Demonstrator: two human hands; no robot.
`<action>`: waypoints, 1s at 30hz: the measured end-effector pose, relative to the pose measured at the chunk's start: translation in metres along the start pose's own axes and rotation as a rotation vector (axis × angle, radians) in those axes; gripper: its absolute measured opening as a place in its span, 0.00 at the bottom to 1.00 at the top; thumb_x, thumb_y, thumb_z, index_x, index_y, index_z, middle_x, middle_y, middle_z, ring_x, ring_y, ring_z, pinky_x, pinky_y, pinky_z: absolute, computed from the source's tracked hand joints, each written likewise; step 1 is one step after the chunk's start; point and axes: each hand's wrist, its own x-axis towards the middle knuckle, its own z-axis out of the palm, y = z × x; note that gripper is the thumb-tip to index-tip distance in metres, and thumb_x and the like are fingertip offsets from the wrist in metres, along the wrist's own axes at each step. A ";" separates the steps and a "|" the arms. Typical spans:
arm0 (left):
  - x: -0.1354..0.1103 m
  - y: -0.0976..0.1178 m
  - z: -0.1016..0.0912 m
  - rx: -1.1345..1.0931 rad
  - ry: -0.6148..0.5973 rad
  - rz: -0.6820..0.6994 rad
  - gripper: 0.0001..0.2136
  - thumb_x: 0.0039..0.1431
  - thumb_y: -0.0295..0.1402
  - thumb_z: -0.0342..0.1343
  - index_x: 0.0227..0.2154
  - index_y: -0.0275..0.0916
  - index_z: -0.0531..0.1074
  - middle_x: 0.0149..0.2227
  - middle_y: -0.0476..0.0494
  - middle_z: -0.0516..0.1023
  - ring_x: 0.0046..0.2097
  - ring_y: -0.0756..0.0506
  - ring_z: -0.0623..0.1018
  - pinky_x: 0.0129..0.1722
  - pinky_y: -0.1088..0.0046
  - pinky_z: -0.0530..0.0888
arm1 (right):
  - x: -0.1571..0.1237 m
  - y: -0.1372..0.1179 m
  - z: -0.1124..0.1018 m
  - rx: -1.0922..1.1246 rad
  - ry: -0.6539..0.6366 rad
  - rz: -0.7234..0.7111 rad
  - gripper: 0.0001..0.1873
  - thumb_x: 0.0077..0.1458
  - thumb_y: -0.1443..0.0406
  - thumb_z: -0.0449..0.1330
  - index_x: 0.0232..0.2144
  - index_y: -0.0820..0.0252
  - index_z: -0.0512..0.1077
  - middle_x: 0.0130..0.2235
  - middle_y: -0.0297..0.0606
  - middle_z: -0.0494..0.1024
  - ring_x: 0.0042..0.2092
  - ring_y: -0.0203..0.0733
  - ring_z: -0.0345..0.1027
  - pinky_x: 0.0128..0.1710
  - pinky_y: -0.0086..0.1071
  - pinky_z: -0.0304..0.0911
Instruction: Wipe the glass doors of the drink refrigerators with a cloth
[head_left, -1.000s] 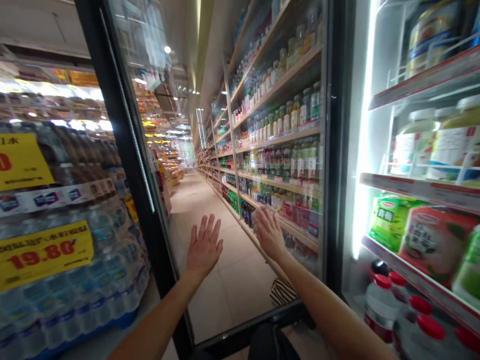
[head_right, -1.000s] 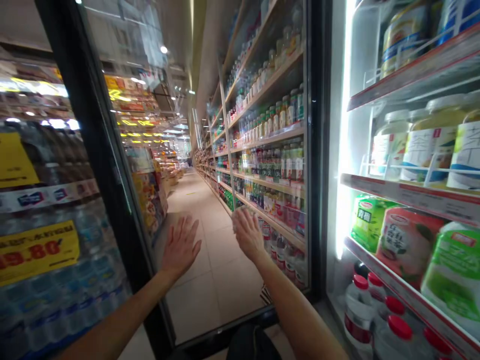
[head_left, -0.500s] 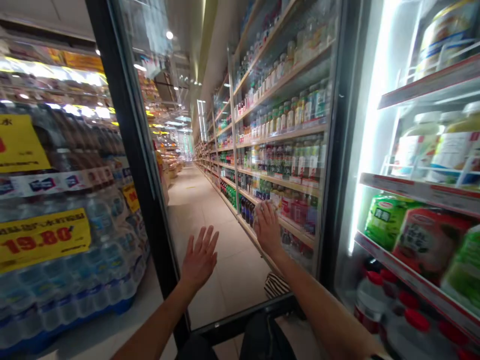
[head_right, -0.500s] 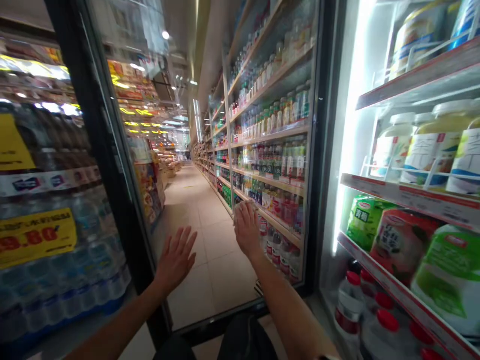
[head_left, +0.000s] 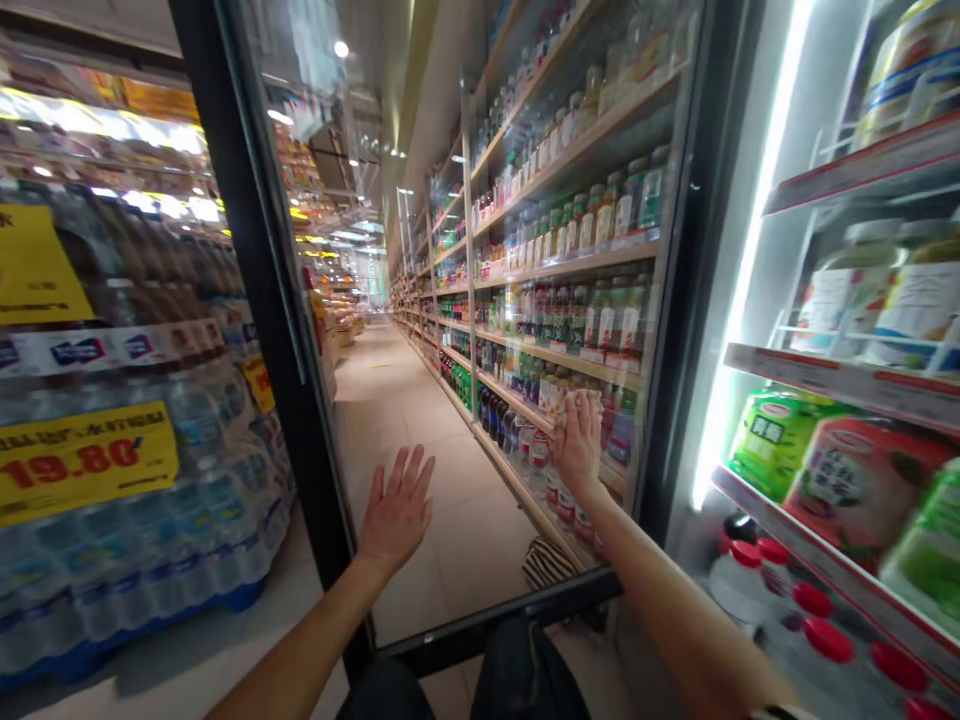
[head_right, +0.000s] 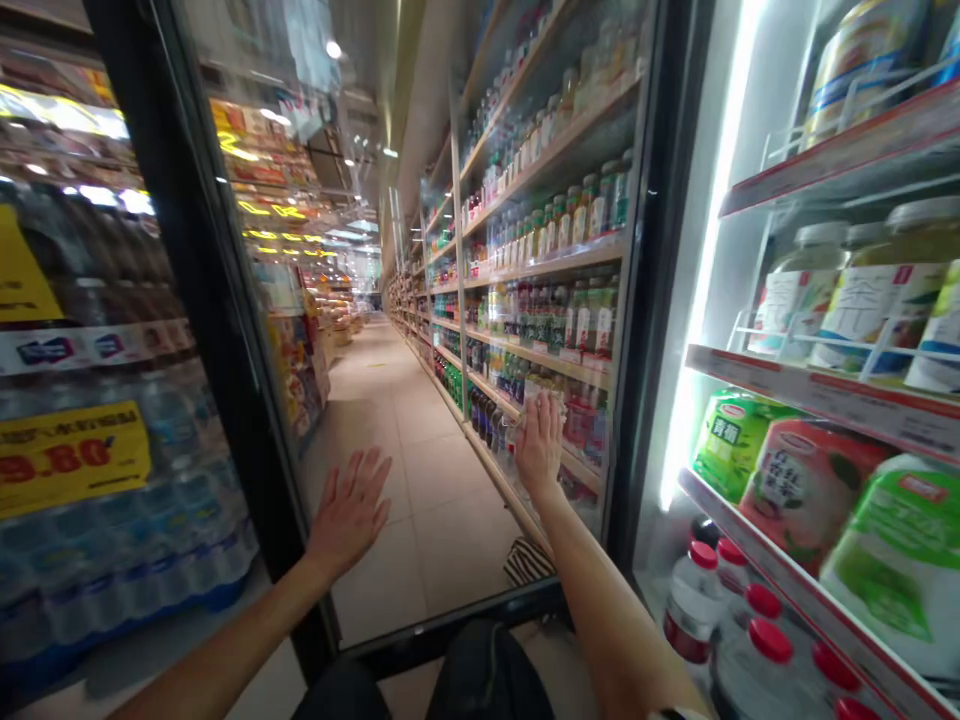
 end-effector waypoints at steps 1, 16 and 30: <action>0.000 0.001 0.001 -0.003 0.006 -0.003 0.25 0.55 0.35 0.49 0.57 0.39 0.59 0.61 0.40 0.57 0.63 0.40 0.54 0.62 0.54 0.46 | -0.002 -0.001 0.000 0.017 -0.021 -0.021 0.28 0.58 0.68 0.46 0.61 0.62 0.50 0.62 0.51 0.53 0.65 0.50 0.37 0.57 0.54 0.51; 0.000 0.002 0.001 0.006 0.005 -0.007 0.26 0.53 0.34 0.51 0.56 0.36 0.60 0.61 0.38 0.57 0.63 0.38 0.54 0.62 0.54 0.45 | -0.020 -0.002 -0.001 0.093 -0.144 -0.159 0.32 0.57 0.68 0.47 0.62 0.58 0.45 0.63 0.46 0.50 0.65 0.51 0.37 0.58 0.52 0.51; -0.001 0.007 0.000 0.010 -0.019 -0.029 0.27 0.52 0.32 0.51 0.57 0.36 0.59 0.61 0.38 0.56 0.64 0.39 0.52 0.62 0.54 0.46 | -0.014 -0.036 0.003 0.175 -0.220 -0.330 0.33 0.53 0.71 0.49 0.61 0.60 0.48 0.62 0.45 0.54 0.65 0.48 0.35 0.59 0.51 0.50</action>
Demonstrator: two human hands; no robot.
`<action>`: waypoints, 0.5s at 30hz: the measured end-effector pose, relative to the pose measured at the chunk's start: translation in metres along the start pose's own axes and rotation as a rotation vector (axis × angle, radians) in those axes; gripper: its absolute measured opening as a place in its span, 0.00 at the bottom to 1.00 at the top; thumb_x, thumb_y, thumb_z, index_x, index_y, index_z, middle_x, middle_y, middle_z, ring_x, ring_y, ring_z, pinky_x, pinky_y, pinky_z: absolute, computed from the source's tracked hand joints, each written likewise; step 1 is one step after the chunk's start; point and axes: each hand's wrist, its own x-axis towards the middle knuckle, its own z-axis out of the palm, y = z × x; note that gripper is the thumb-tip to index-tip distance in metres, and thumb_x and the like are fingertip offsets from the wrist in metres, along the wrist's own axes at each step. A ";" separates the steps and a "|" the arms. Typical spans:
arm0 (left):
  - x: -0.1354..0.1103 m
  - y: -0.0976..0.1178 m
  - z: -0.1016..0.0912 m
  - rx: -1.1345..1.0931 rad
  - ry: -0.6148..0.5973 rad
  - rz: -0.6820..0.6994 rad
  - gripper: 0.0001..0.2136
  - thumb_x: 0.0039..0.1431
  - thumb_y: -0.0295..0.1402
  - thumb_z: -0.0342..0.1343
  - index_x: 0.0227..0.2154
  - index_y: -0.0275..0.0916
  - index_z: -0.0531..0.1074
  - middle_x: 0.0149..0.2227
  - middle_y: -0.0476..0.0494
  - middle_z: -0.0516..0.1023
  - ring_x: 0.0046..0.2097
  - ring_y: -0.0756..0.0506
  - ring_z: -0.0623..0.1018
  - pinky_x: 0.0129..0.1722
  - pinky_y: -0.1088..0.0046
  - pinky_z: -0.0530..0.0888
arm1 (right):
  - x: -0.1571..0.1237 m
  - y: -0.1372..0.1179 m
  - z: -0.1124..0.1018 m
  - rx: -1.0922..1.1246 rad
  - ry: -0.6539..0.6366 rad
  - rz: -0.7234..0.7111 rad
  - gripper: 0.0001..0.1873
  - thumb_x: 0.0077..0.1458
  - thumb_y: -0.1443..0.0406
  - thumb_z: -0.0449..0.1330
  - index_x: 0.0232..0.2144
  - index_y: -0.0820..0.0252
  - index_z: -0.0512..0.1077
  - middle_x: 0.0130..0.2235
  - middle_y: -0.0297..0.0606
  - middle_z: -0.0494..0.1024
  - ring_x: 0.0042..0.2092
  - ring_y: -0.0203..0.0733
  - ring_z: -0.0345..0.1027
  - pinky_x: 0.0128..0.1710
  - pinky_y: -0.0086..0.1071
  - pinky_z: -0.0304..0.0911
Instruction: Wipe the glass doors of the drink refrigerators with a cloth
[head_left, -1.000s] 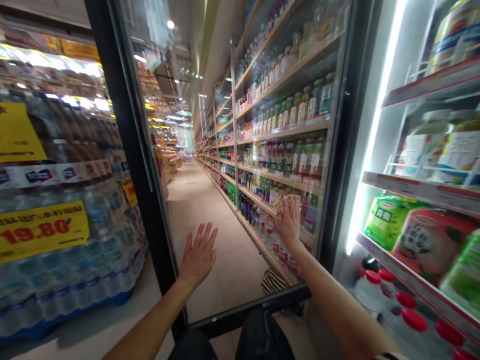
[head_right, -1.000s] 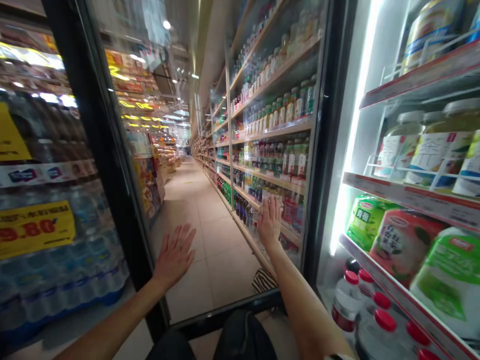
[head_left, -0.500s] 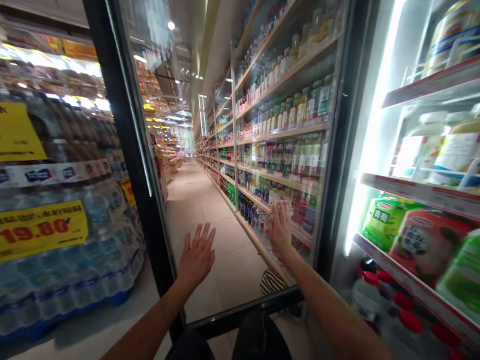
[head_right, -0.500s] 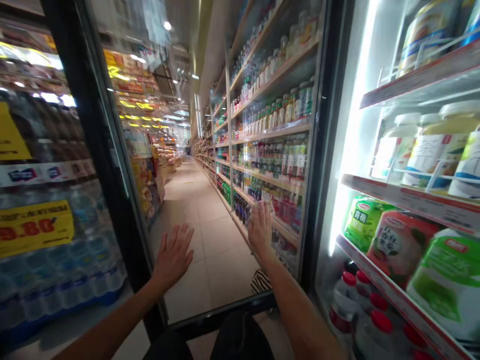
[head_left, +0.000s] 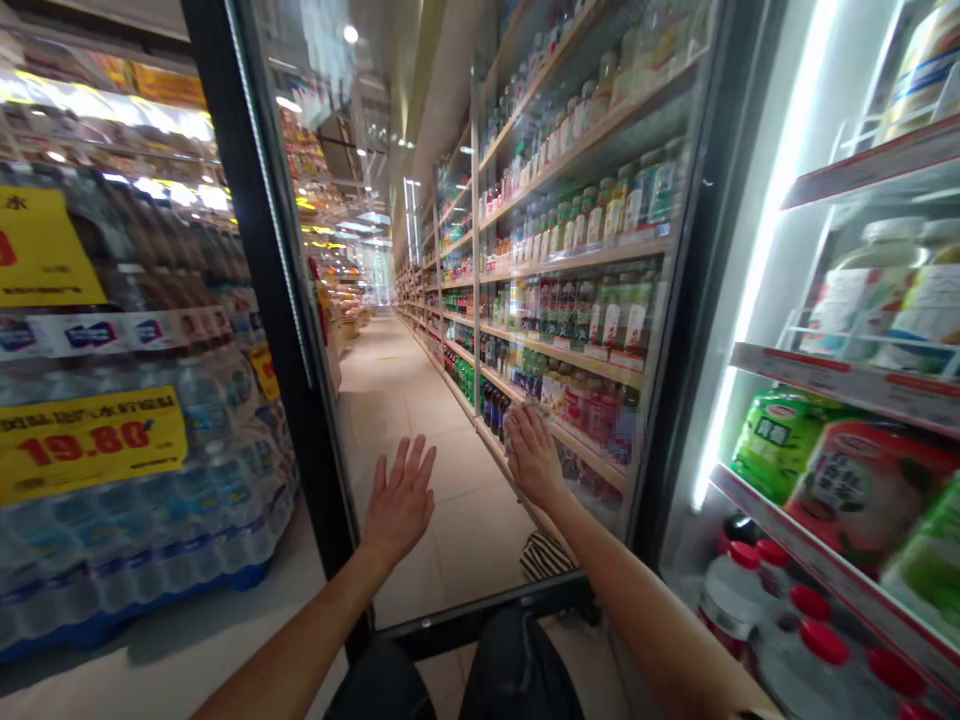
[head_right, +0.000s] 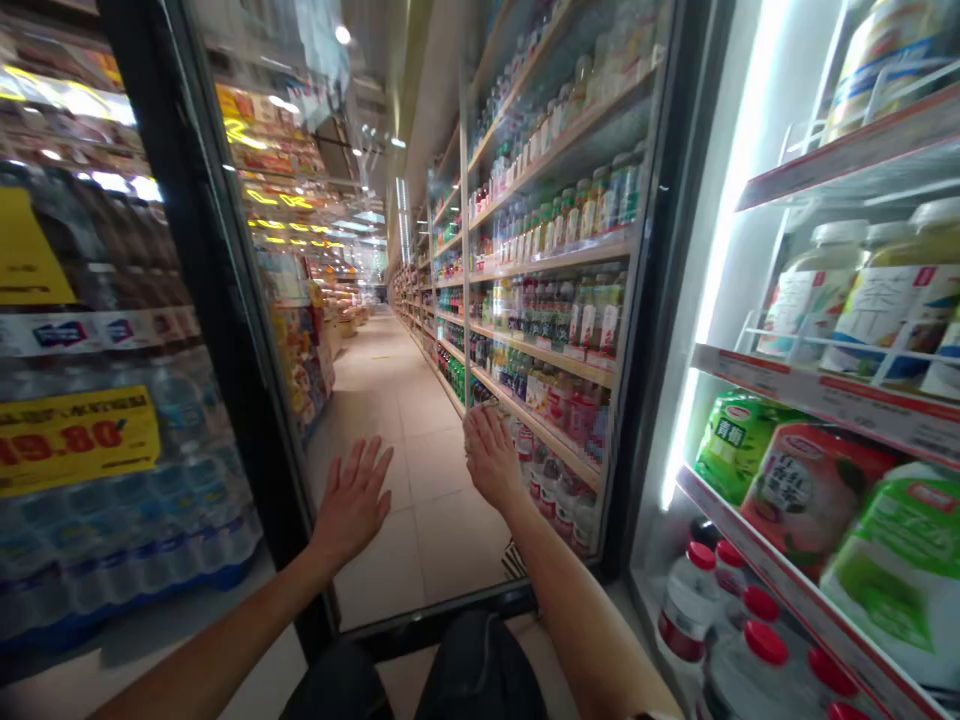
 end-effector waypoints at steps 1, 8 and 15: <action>0.000 0.000 0.000 0.003 -0.002 0.005 0.27 0.52 0.32 0.51 0.57 0.37 0.58 0.61 0.38 0.56 0.64 0.39 0.52 0.62 0.54 0.46 | 0.003 0.000 -0.001 -0.004 0.018 0.006 0.33 0.53 0.71 0.49 0.61 0.61 0.48 0.62 0.45 0.55 0.65 0.48 0.36 0.59 0.52 0.50; 0.000 0.001 -0.005 0.034 -0.038 0.005 0.27 0.53 0.32 0.50 0.58 0.37 0.58 0.62 0.39 0.54 0.64 0.39 0.52 0.61 0.54 0.48 | 0.018 -0.009 -0.001 -0.050 0.059 0.033 0.33 0.53 0.72 0.48 0.62 0.62 0.47 0.62 0.47 0.53 0.65 0.50 0.35 0.59 0.52 0.50; 0.001 -0.010 -0.020 0.077 -0.058 0.085 0.27 0.53 0.32 0.49 0.57 0.40 0.58 0.62 0.40 0.55 0.64 0.40 0.53 0.61 0.55 0.48 | 0.047 -0.007 -0.001 -0.064 0.213 0.133 0.31 0.56 0.69 0.47 0.62 0.63 0.45 0.63 0.49 0.51 0.65 0.51 0.34 0.59 0.54 0.49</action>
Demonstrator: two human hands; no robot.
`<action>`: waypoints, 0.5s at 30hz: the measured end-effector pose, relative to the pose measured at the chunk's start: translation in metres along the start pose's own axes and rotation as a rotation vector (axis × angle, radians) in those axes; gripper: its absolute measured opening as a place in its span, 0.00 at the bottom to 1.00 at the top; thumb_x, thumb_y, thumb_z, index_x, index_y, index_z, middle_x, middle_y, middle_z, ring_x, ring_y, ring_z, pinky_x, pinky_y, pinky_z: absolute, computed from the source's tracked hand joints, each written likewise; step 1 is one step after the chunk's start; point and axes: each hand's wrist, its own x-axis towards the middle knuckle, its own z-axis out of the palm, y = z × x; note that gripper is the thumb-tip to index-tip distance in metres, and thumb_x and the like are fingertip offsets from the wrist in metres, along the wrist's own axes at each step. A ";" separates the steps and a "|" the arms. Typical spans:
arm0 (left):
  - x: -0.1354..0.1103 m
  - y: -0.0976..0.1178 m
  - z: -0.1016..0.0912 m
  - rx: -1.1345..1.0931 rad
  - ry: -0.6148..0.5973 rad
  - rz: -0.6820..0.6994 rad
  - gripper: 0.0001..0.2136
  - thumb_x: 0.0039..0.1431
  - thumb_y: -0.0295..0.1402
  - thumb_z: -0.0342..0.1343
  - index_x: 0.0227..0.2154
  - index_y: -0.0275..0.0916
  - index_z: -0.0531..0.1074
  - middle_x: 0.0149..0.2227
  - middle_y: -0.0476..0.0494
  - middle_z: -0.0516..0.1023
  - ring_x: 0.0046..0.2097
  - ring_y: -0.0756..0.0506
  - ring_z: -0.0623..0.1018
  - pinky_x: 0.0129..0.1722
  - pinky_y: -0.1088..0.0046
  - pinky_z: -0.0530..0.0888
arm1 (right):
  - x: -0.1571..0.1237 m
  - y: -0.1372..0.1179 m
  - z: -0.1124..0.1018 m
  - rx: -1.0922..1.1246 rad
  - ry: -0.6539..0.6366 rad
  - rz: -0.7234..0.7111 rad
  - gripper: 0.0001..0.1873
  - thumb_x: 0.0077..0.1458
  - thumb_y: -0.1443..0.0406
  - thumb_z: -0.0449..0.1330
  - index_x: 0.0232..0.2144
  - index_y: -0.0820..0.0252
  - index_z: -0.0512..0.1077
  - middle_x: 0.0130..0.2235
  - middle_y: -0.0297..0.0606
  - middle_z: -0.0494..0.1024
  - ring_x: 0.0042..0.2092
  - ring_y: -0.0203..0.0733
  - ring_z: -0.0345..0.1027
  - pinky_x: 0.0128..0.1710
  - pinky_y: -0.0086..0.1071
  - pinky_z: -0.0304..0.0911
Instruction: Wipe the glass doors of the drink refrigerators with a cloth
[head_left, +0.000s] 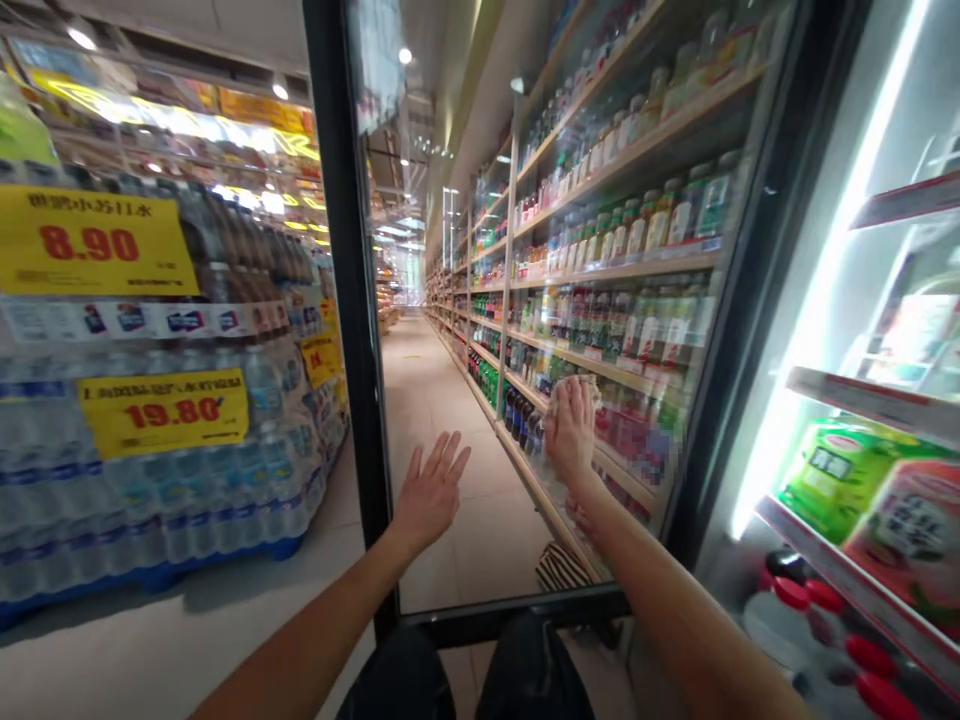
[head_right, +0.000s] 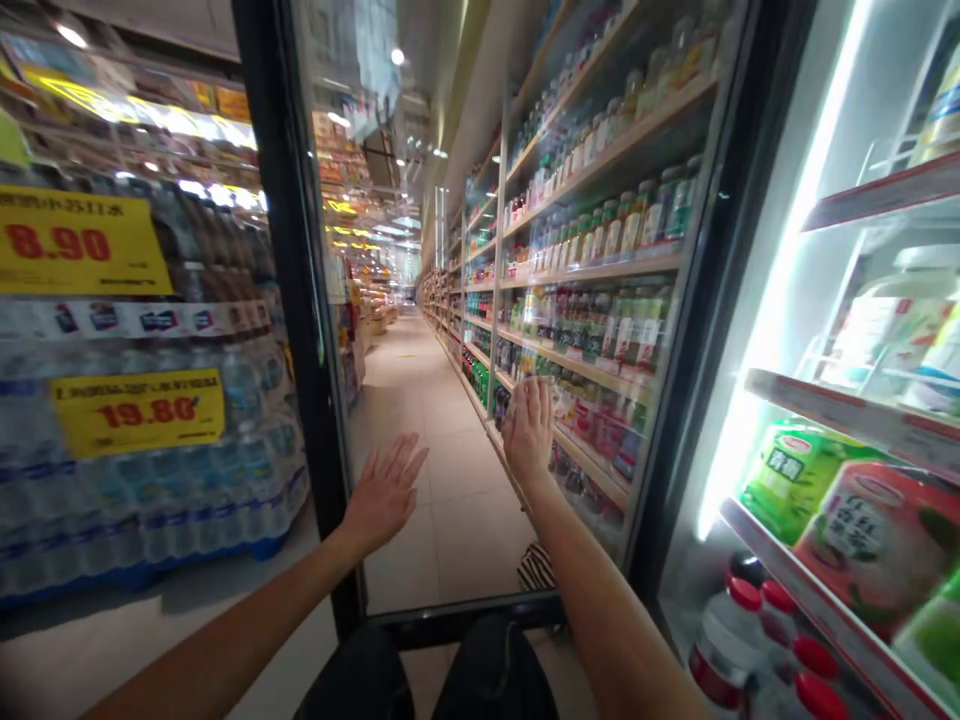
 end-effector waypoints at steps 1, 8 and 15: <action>0.001 -0.004 -0.003 0.006 0.004 -0.006 0.27 0.53 0.32 0.49 0.58 0.40 0.58 0.62 0.40 0.54 0.64 0.40 0.53 0.61 0.55 0.48 | 0.000 -0.004 0.001 -0.004 0.005 0.020 0.31 0.57 0.69 0.46 0.62 0.64 0.46 0.63 0.49 0.50 0.65 0.51 0.33 0.59 0.54 0.49; 0.010 -0.026 -0.024 0.019 0.023 -0.077 0.27 0.53 0.31 0.47 0.58 0.34 0.57 0.62 0.39 0.54 0.63 0.42 0.54 0.62 0.56 0.48 | -0.013 -0.059 0.011 0.147 -0.321 -0.556 0.28 0.53 0.74 0.48 0.58 0.61 0.57 0.60 0.41 0.60 0.65 0.45 0.40 0.60 0.46 0.49; -0.002 -0.034 -0.027 0.040 0.046 -0.092 0.24 0.53 0.31 0.46 0.56 0.34 0.61 0.61 0.38 0.56 0.63 0.42 0.55 0.62 0.56 0.47 | 0.017 -0.077 0.021 0.113 -0.151 -0.260 0.25 0.56 0.71 0.47 0.57 0.65 0.58 0.60 0.48 0.59 0.65 0.49 0.36 0.60 0.52 0.47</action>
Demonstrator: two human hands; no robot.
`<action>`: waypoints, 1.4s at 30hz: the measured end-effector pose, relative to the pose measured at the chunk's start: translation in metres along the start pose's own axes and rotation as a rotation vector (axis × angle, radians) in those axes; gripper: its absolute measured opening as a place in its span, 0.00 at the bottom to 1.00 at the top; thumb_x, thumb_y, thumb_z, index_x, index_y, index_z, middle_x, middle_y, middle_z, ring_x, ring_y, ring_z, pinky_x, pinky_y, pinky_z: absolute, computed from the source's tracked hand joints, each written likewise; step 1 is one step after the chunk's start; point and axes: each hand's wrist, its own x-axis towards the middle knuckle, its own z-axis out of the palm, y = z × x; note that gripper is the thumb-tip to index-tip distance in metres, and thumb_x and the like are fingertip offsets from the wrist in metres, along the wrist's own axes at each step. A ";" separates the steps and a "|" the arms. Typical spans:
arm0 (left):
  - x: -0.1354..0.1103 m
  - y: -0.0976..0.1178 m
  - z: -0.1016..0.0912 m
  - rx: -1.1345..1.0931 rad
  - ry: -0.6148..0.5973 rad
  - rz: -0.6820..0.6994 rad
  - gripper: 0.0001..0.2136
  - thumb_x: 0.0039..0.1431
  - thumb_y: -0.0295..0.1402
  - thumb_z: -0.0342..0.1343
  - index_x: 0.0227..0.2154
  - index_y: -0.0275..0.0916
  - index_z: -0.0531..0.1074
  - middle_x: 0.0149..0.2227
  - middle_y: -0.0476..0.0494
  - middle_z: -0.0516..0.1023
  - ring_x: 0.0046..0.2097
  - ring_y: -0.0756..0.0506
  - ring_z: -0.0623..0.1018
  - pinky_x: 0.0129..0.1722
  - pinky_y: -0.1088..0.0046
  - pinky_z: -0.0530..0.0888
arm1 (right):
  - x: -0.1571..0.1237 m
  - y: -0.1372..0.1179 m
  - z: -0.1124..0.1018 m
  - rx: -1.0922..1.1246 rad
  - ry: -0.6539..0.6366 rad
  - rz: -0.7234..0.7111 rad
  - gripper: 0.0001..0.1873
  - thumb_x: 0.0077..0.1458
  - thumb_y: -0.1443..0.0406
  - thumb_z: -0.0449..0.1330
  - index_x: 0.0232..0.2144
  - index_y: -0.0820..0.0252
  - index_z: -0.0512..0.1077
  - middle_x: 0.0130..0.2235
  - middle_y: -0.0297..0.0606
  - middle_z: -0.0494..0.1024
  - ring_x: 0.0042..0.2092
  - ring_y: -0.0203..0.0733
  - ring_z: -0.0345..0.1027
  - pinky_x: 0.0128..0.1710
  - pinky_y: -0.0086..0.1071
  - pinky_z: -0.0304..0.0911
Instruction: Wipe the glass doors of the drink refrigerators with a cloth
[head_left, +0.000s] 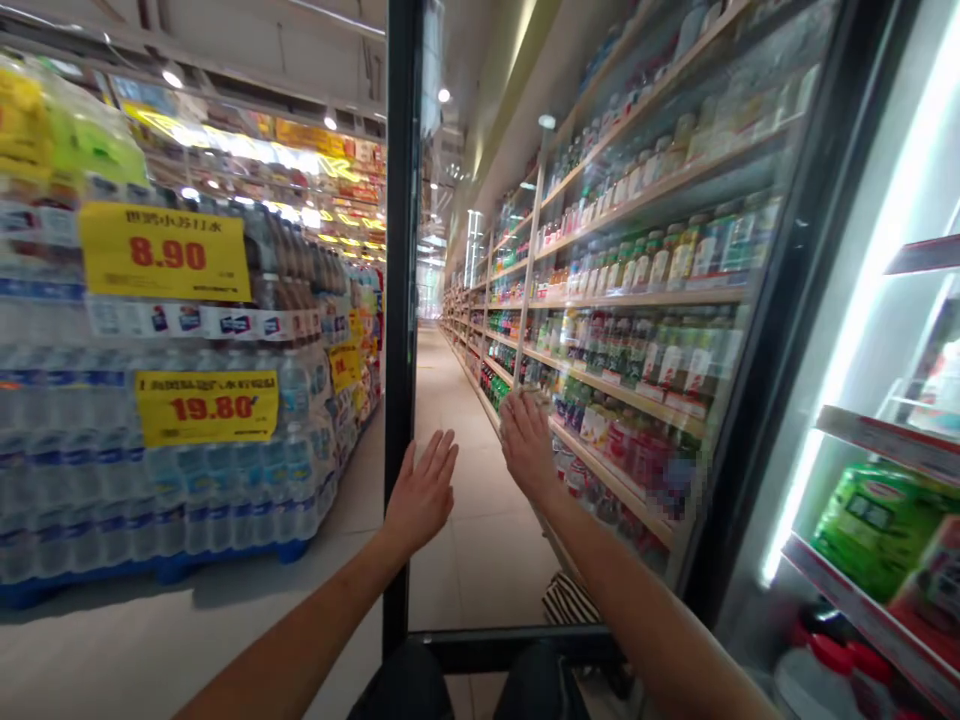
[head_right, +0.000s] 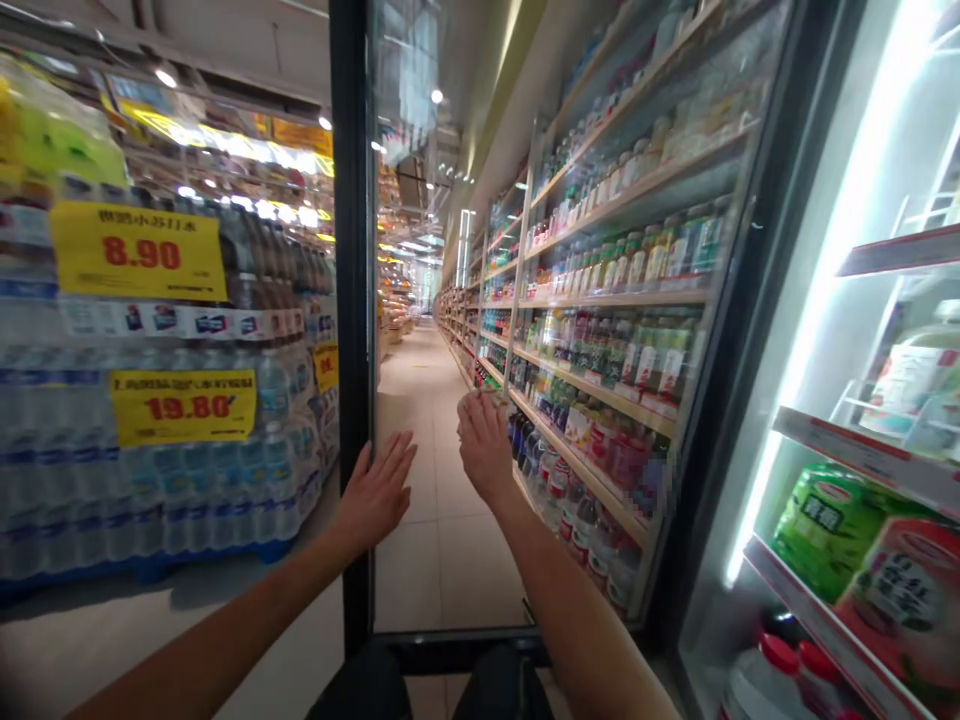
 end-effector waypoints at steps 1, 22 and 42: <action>-0.002 -0.002 -0.001 0.003 0.004 0.000 0.24 0.53 0.30 0.46 0.55 0.34 0.61 0.61 0.38 0.57 0.63 0.42 0.55 0.62 0.56 0.46 | -0.008 -0.007 0.001 0.010 -0.022 -0.065 0.25 0.56 0.72 0.48 0.57 0.65 0.59 0.60 0.47 0.60 0.65 0.49 0.38 0.60 0.51 0.48; 0.015 -0.059 -0.048 0.003 0.230 -0.090 0.24 0.55 0.30 0.46 0.56 0.32 0.58 0.60 0.35 0.59 0.62 0.41 0.56 0.61 0.56 0.50 | 0.093 -0.045 0.009 0.075 -0.119 -0.315 0.25 0.55 0.70 0.52 0.56 0.62 0.60 0.61 0.43 0.58 0.64 0.47 0.43 0.61 0.50 0.43; 0.085 -0.062 -0.073 0.049 0.317 -0.050 0.26 0.55 0.31 0.46 0.58 0.32 0.54 0.62 0.36 0.55 0.64 0.41 0.52 0.62 0.57 0.48 | 0.174 -0.019 -0.006 -0.002 -0.030 -0.444 0.24 0.55 0.66 0.52 0.55 0.62 0.62 0.60 0.44 0.60 0.63 0.49 0.46 0.60 0.48 0.45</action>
